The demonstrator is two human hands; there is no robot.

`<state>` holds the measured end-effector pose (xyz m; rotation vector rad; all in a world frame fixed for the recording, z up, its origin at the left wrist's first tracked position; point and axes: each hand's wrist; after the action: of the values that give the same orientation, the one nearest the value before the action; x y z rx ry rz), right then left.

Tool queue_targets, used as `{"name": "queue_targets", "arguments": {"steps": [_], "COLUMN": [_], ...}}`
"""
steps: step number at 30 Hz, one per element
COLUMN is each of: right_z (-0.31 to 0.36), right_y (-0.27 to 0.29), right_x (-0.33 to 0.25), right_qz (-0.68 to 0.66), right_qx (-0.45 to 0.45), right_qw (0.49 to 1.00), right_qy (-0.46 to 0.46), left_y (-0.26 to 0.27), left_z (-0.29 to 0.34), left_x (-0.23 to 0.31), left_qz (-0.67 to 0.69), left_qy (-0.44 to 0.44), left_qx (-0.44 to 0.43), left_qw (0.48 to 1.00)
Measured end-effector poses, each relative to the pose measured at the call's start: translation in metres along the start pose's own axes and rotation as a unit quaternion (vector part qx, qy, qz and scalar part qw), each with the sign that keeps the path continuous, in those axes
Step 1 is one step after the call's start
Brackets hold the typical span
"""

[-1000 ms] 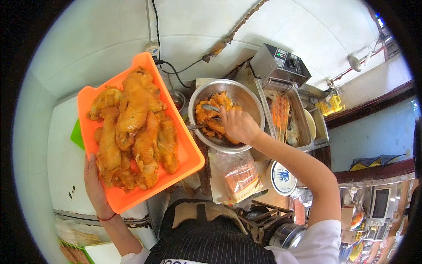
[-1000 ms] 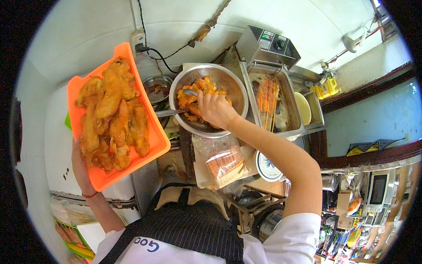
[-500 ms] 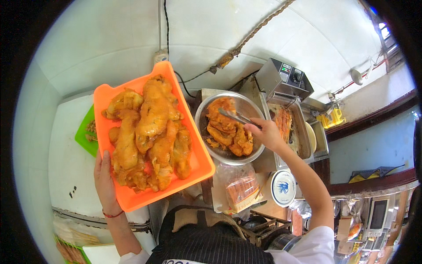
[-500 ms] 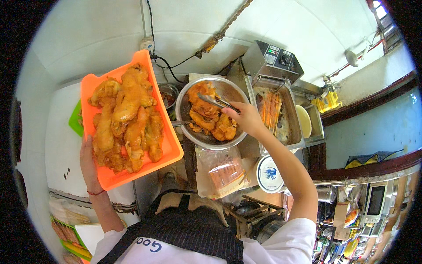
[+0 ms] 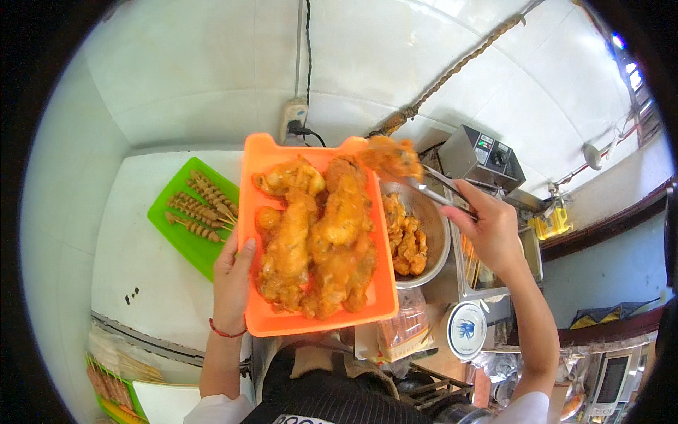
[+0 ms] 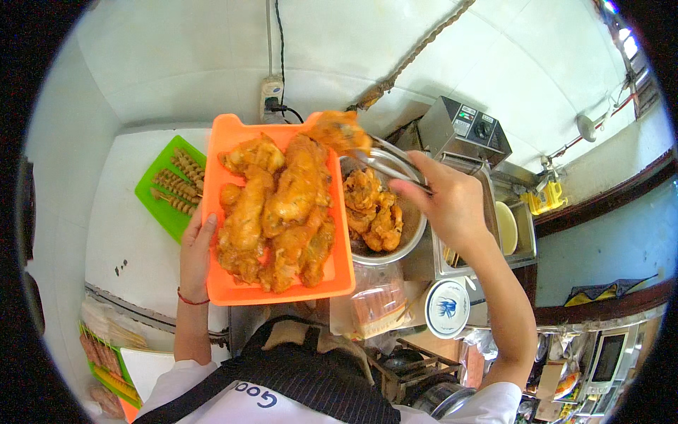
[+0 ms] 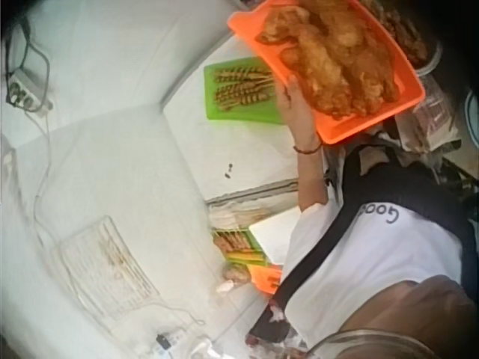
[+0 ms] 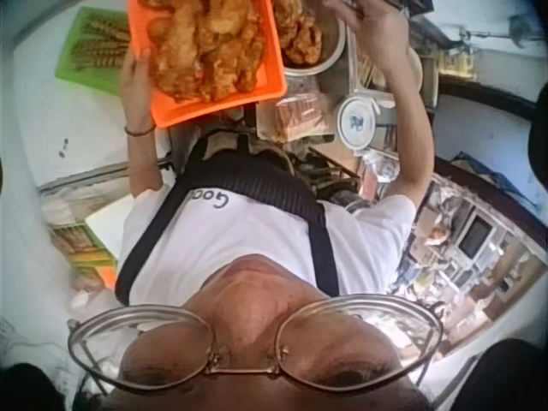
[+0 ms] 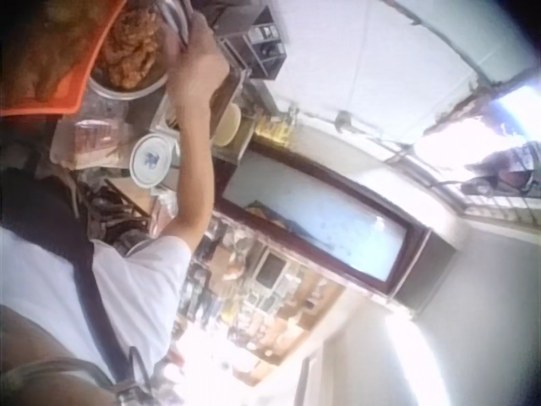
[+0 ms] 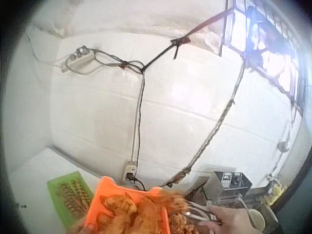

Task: The person transfers fried chicken pieces from a metal bowl into an orange tray using tongs, then places the tray into a display warmer. The person then uses chopsticks to adjust skewers in a deep fryer.

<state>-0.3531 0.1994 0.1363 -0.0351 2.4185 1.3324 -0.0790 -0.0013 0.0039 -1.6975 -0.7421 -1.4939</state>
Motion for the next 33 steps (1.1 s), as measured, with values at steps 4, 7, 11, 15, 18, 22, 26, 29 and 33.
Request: {"name": "queue_targets", "arguments": {"steps": [4,7,11,15,18,22,26,29,33], "right_z": [-0.02,-0.026,-0.024,-0.023,-0.02,-0.016,-0.005,0.014,0.046], "right_y": [-0.02,-0.037,-0.051,-0.057,-0.052,-0.028,0.002,0.021,0.006], "right_x": [-0.042,-0.059,-0.072,-0.076,-0.077,-0.073,-0.051,-0.01,0.058], "right_qz": [0.156,0.264,0.345,0.364,0.37,0.345,0.277,0.255,-0.074], "right_qx": [0.007,0.018,0.015,0.026,0.001,-0.03,-0.007,0.06,-0.121], "right_qw": [0.977,0.94,0.894,0.874,0.869,0.885,0.946,0.965,0.929], "right_qy": [0.142,0.218,0.284,0.321,0.328,0.311,0.17,0.023,-0.341], "left_y": [-0.014,-0.021,-0.023,-0.026,-0.028,-0.027,-0.021,-0.01,0.007], "left_z": [0.005,0.007,0.01,0.009,0.008,0.009,0.009,0.009,0.017], "left_x": [0.003,0.005,0.009,0.011,0.01,0.005,-0.002,-0.004,-0.002], "left_qz": [0.021,0.021,-0.014,-0.025,-0.017,-0.009,-0.006,-0.021,-0.014], "left_qy": [0.012,0.007,-0.003,-0.007,-0.002,0.012,0.036,0.028,0.076], "left_qx": [-0.03,-0.048,-0.06,-0.06,-0.06,-0.052,-0.026,-0.019,0.042], "left_qw": [0.999,0.999,0.998,0.998,0.998,0.999,0.999,0.999,0.996]}}
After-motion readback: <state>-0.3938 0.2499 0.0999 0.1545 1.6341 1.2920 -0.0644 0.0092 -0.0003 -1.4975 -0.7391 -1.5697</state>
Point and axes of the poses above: each hand's wrist, its own z-axis away from the middle knuckle, its own y-axis out of the back of the hand, x = y × z, and after that the axes turned 14 degrees about -z, right-handed
